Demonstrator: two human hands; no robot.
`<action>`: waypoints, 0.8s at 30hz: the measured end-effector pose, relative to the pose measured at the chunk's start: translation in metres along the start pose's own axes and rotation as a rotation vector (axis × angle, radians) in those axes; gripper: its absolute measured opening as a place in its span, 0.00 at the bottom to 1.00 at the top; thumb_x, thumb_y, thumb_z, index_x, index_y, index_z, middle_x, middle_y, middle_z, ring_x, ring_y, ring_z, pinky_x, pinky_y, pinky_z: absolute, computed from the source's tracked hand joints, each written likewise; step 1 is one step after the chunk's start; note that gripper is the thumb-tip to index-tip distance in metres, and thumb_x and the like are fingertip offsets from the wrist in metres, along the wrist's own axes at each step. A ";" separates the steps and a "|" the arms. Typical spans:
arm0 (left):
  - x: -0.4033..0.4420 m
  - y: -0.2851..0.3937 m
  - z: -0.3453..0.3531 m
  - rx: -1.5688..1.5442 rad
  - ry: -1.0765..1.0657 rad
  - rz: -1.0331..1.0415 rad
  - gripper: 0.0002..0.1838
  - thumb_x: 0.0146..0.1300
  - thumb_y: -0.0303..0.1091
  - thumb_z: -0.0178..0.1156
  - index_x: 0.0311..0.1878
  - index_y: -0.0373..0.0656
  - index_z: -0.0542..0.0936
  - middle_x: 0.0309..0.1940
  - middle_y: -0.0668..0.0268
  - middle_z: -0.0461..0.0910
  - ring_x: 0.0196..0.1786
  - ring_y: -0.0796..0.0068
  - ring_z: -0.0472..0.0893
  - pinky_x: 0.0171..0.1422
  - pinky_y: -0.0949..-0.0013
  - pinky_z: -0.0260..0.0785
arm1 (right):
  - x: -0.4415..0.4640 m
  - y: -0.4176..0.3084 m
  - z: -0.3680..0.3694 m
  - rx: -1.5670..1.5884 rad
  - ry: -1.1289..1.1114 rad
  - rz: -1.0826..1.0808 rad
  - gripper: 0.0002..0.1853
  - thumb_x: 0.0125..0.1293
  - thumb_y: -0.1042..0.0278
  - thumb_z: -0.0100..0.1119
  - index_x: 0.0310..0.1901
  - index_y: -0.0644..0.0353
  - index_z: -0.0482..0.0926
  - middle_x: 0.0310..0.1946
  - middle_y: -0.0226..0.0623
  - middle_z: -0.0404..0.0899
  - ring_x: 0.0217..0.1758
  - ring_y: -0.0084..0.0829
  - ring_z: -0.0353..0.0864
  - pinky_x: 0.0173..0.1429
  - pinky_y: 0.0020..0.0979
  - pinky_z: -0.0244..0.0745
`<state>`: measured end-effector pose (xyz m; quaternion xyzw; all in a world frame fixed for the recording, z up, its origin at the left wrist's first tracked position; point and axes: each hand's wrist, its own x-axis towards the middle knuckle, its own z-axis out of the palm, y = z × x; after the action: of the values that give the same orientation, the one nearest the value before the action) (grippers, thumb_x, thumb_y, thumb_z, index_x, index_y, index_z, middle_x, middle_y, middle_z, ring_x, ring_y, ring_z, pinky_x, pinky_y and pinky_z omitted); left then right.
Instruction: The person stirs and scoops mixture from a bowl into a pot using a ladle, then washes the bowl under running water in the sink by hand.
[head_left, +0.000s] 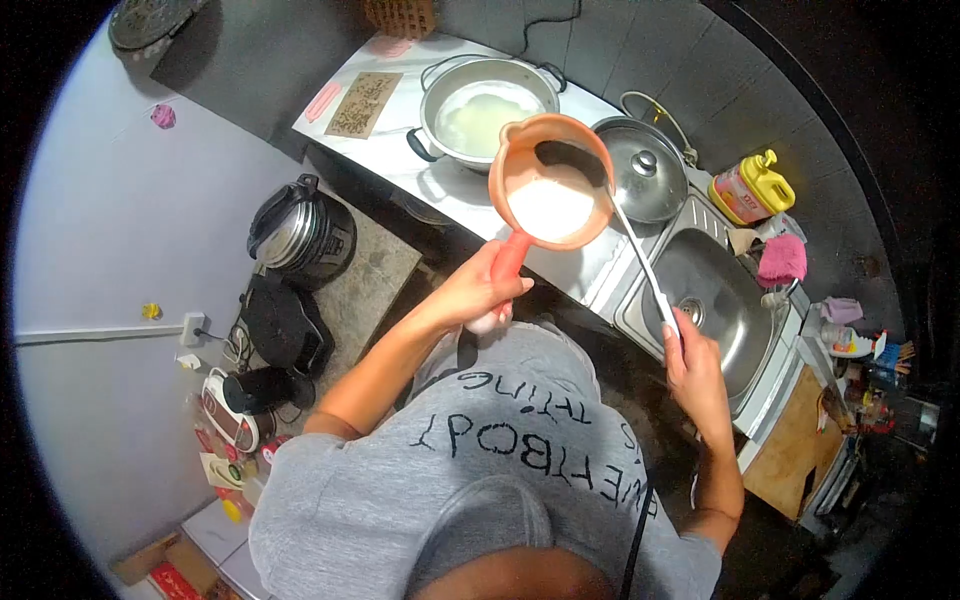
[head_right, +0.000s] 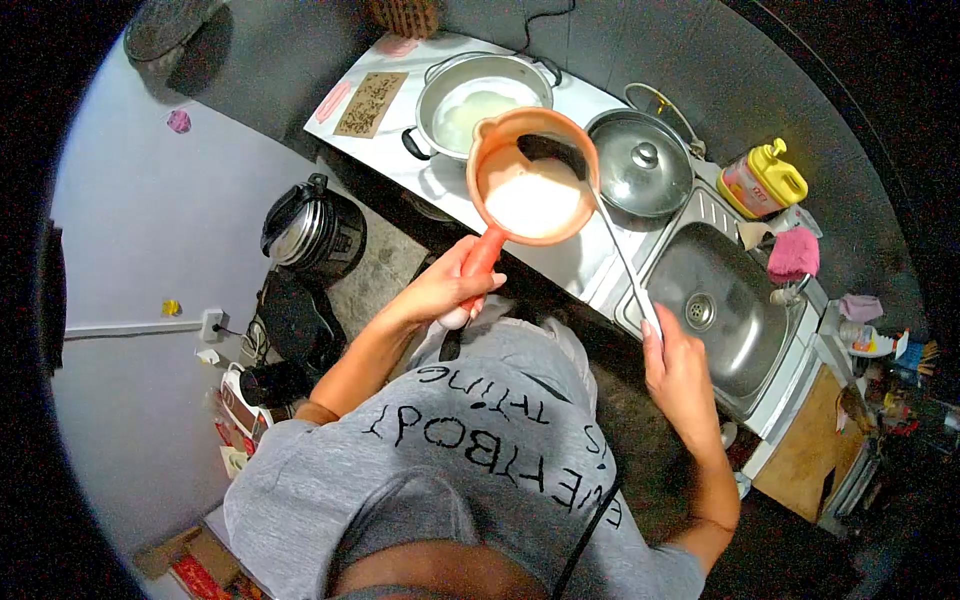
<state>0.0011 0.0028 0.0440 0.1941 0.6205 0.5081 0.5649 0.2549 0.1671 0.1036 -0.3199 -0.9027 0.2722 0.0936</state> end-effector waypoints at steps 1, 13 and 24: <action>0.004 -0.002 -0.005 0.049 0.039 0.034 0.22 0.60 0.32 0.62 0.52 0.39 0.64 0.25 0.71 0.70 0.18 0.83 0.71 0.20 0.78 0.64 | 0.011 -0.013 -0.008 0.173 -0.238 0.225 0.15 0.70 0.66 0.48 0.51 0.67 0.72 0.29 0.49 0.78 0.26 0.41 0.80 0.28 0.36 0.72; 0.012 -0.002 -0.075 -0.132 0.114 0.031 0.20 0.60 0.34 0.63 0.48 0.41 0.64 0.24 0.71 0.69 0.18 0.83 0.71 0.21 0.78 0.64 | 0.077 -0.070 -0.008 0.909 -0.645 0.549 0.18 0.74 0.58 0.40 0.56 0.61 0.69 0.20 0.27 0.65 0.11 0.16 0.62 0.12 0.20 0.57; 0.017 0.015 -0.107 -0.224 0.008 0.063 0.23 0.60 0.33 0.62 0.52 0.39 0.63 0.26 0.69 0.71 0.21 0.81 0.72 0.23 0.77 0.65 | 0.088 -0.089 0.030 0.037 -0.091 0.049 0.17 0.67 0.68 0.52 0.54 0.69 0.72 0.37 0.57 0.78 0.35 0.51 0.80 0.39 0.37 0.73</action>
<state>-0.1051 -0.0218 0.0313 0.1469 0.5557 0.5927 0.5642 0.1294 0.1512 0.1271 -0.3273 -0.8928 0.3051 0.0518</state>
